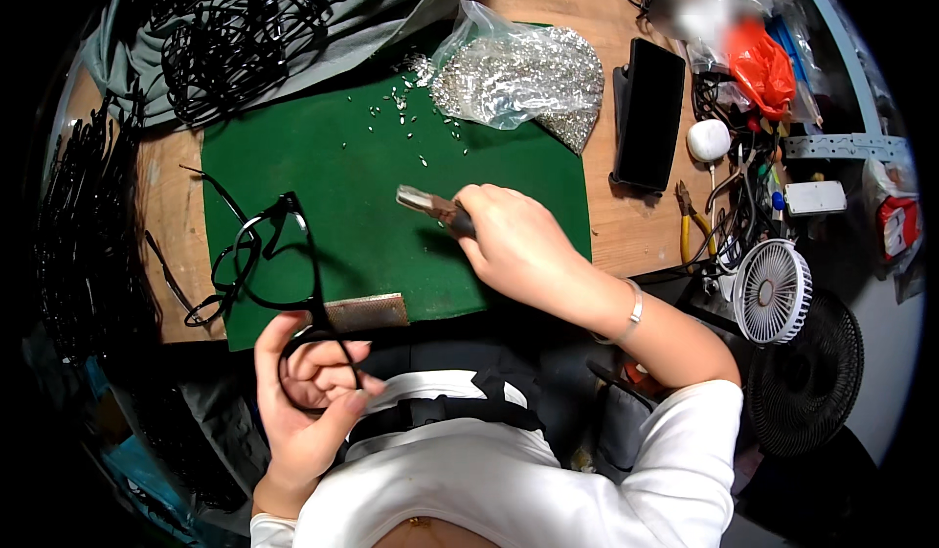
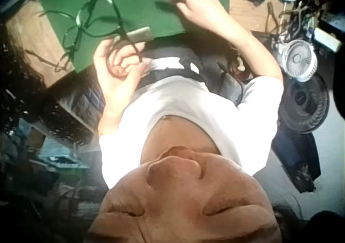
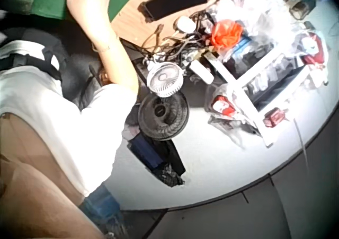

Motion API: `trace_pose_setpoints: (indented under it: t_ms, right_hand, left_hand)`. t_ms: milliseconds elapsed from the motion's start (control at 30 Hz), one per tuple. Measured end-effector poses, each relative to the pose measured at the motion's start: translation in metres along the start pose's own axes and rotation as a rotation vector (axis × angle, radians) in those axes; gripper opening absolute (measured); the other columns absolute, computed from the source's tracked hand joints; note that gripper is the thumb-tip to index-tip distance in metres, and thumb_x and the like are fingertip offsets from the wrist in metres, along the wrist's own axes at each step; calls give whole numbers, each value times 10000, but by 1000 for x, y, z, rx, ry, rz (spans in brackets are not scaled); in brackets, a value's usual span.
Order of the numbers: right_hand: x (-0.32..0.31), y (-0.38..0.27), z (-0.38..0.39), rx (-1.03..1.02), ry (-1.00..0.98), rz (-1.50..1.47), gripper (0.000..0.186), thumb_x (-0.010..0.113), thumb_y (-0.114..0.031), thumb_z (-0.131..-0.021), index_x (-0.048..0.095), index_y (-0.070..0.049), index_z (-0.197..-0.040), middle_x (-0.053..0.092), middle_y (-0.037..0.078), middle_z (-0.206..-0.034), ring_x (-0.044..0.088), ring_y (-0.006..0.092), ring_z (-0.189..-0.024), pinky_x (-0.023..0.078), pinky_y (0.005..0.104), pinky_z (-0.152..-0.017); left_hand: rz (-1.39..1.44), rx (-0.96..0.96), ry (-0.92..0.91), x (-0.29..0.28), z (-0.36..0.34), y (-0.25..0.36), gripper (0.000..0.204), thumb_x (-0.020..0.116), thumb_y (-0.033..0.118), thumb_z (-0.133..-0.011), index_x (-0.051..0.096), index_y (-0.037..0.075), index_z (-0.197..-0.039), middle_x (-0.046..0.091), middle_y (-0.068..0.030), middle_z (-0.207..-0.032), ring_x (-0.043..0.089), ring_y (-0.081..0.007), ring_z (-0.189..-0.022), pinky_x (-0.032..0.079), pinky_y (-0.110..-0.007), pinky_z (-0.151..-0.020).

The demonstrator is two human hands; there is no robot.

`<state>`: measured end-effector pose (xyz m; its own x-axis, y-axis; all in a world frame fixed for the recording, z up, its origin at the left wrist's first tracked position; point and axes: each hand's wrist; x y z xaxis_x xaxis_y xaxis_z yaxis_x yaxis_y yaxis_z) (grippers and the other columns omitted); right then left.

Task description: The person repeatedly picks up black eyeglass frames from a pile and uses pliers to trim small protrusions from the temples. Trimmed pieces fall onto a green mat. The person occasionally moves aside a cloth covering more frames and continues the trimming process.

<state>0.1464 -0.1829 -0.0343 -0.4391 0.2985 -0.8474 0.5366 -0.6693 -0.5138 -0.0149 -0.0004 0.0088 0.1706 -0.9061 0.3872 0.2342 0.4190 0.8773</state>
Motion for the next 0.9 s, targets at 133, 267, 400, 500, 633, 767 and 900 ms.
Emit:
trace_pose_setpoints:
  t_ms: [133, 267, 400, 500, 633, 767, 900]
  right_hand:
    - [17, 1, -12, 16, 57, 49, 203, 618, -49, -669, 486, -9, -818, 526, 142, -768, 531, 315, -767, 423, 393, -677]
    - [22, -1, -15, -3, 60, 103, 198, 615, -33, -662, 482, -20, -808, 517, 130, -761, 527, 306, -766, 417, 386, -667]
    - [23, -9, -13, -57, 89, 164, 197, 608, -34, -661, 479, -21, -809, 515, 133, -761, 523, 305, -767, 412, 376, -661]
    - [22, -7, -16, 5, 49, 113, 183, 596, -31, -663, 473, -10, -798, 516, 145, -764, 521, 319, -770, 415, 393, -669]
    - [17, -6, -20, 106, -32, 30, 154, 580, -43, -687, 472, 5, -785, 521, 163, -776, 522, 336, -780, 420, 413, -695]
    - [23, -9, -18, 13, 19, 147, 165, 592, -51, -681, 480, -14, -795, 521, 138, -764, 522, 308, -757, 411, 393, -668]
    - [28, -13, -11, -101, 110, 264, 176, 583, -31, -666, 478, -24, -807, 498, 106, -736, 503, 275, -712, 385, 364, -623]
  left_hand:
    - [214, -110, -104, -3, -2, 3, 979, 576, -172, -641, -19, 171, -1340, 445, -219, -1143, 565, -233, -945, 451, -337, -824]
    - [478, -210, -155, -14, 0, 1, 489, 471, -37, -762, 259, 53, -1194, 454, -190, -1121, 533, -255, -979, 442, -391, -855]
    - [233, -240, -110, -10, -3, -4, 236, 377, 216, -925, 457, -1, -881, 513, -143, -982, 552, -145, -839, 445, -277, -759]
    - [72, -207, -111, -9, -7, -11, 190, 384, 166, -919, 434, -18, -921, 536, -125, -894, 564, -147, -796, 451, -268, -726]
    - [143, -187, 22, -4, -3, -12, 184, 408, 89, -900, 371, -27, -1038, 548, -134, -892, 573, -148, -744, 454, -254, -704]
    - [72, -133, 34, -5, -6, -17, 329, 431, -3, -864, 310, -29, -1169, 554, -151, -954, 581, -139, -735, 463, -238, -689]
    - [14, -92, 22, 0, -11, -22, 459, 442, -65, -825, 265, -30, -1247, 541, -172, -1040, 596, -136, -809, 474, -244, -739]
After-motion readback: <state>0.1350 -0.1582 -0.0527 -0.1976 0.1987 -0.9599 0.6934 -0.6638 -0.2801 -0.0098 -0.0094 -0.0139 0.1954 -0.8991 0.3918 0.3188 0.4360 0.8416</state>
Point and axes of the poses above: each hand's wrist, its own z-axis away from the middle knuckle, its own x-axis out of the palm, y = z × x
